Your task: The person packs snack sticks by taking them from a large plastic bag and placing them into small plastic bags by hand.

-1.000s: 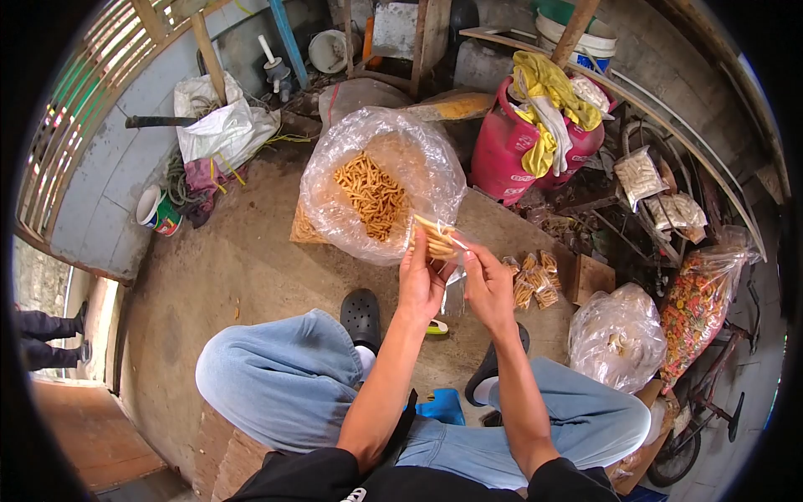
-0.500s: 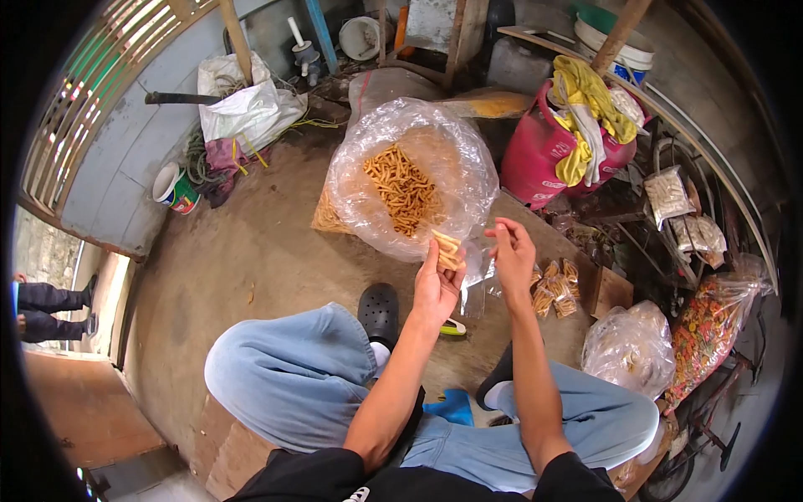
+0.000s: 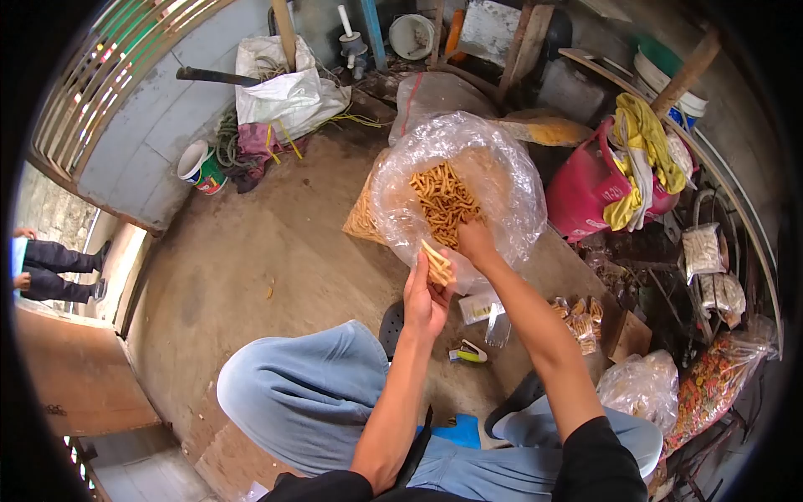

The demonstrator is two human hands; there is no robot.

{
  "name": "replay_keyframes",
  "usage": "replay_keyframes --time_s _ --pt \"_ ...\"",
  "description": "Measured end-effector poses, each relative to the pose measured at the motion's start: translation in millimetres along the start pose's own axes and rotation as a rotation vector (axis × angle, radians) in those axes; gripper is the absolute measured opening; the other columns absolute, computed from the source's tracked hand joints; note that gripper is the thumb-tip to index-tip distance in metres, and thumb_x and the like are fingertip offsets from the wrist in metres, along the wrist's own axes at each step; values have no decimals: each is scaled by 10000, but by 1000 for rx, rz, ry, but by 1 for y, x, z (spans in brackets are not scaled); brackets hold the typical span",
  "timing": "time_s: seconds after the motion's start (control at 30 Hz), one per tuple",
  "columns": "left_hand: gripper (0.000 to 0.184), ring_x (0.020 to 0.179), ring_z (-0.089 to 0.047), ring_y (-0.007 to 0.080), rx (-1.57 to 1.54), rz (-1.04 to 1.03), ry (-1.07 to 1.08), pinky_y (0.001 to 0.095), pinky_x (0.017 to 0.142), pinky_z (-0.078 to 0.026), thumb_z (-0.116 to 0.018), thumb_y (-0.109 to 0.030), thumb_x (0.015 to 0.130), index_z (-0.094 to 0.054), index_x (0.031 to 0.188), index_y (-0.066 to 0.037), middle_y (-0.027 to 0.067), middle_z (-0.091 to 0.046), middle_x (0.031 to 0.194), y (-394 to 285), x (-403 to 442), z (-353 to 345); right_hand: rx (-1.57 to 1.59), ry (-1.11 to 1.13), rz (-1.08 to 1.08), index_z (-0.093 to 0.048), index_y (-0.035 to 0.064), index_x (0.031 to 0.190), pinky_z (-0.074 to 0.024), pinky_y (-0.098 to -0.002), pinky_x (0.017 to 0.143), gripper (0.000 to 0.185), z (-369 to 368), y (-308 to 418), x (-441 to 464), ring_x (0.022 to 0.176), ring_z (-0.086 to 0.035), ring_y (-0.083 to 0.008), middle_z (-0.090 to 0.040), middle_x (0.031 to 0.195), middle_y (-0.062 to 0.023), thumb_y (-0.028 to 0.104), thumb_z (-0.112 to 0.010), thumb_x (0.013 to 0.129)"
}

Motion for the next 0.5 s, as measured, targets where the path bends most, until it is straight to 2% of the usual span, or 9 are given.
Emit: replay_keyframes --time_s 0.03,0.1,0.2,0.33,0.43,0.5 --pt "321 876 -647 134 -2 -8 -5 263 674 -579 -541 -373 938 -567 1144 -128 7 -640 1041 -3 0 0 4 1 9 -653 14 888 -505 -440 797 165 -6 -2 1 941 -614 -369 -627 962 -204 58 -546 771" --pt "325 893 -658 152 23 -90 8 261 641 -584 -549 -322 942 -459 1200 -146 29 -638 1087 -10 1 -3 -52 -1 37 -642 24 890 -522 -420 783 157 -13 -4 2 943 -623 -336 -622 968 -182 63 -558 763" --pt "353 892 -662 180 35 -113 23 283 646 -591 -562 -301 936 -425 1222 -147 38 -630 1093 -13 4 -2 -34 -60 21 -635 28 913 -529 -417 762 169 -14 -8 4 933 -625 -323 -624 937 -170 73 -557 770" --pt "337 936 -646 189 95 -158 43 303 697 -592 -501 -349 960 -486 1211 -124 31 -610 1119 -18 -5 -11 -44 -54 18 -624 24 935 -533 -420 747 185 -18 -8 9 908 -628 -315 -627 926 -165 81 -561 770" --pt "370 991 -633 200 25 -103 67 306 709 -592 -460 -372 974 -486 1232 -108 41 -602 1148 -24 -8 -14 -70 -24 -9 -652 20 910 -537 -413 740 171 -14 -3 14 873 -648 -319 -651 899 -173 76 -552 783" --pt "400 1026 -620 204 10 -96 116 316 732 -589 -430 -388 981 -494 1242 -92 42 -599 1166 -26 -9 -18 -91 151 -62 -685 21 879 -540 -413 736 173 -10 -4 15 840 -668 -316 -673 888 -183 65 -542 792"
Point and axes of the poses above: each hand's wrist, its own x-axis towards the middle knuckle, its own z-axis out of the back of the hand, y = z × x, the point moved 3 cm from there along x, towards the middle knuckle
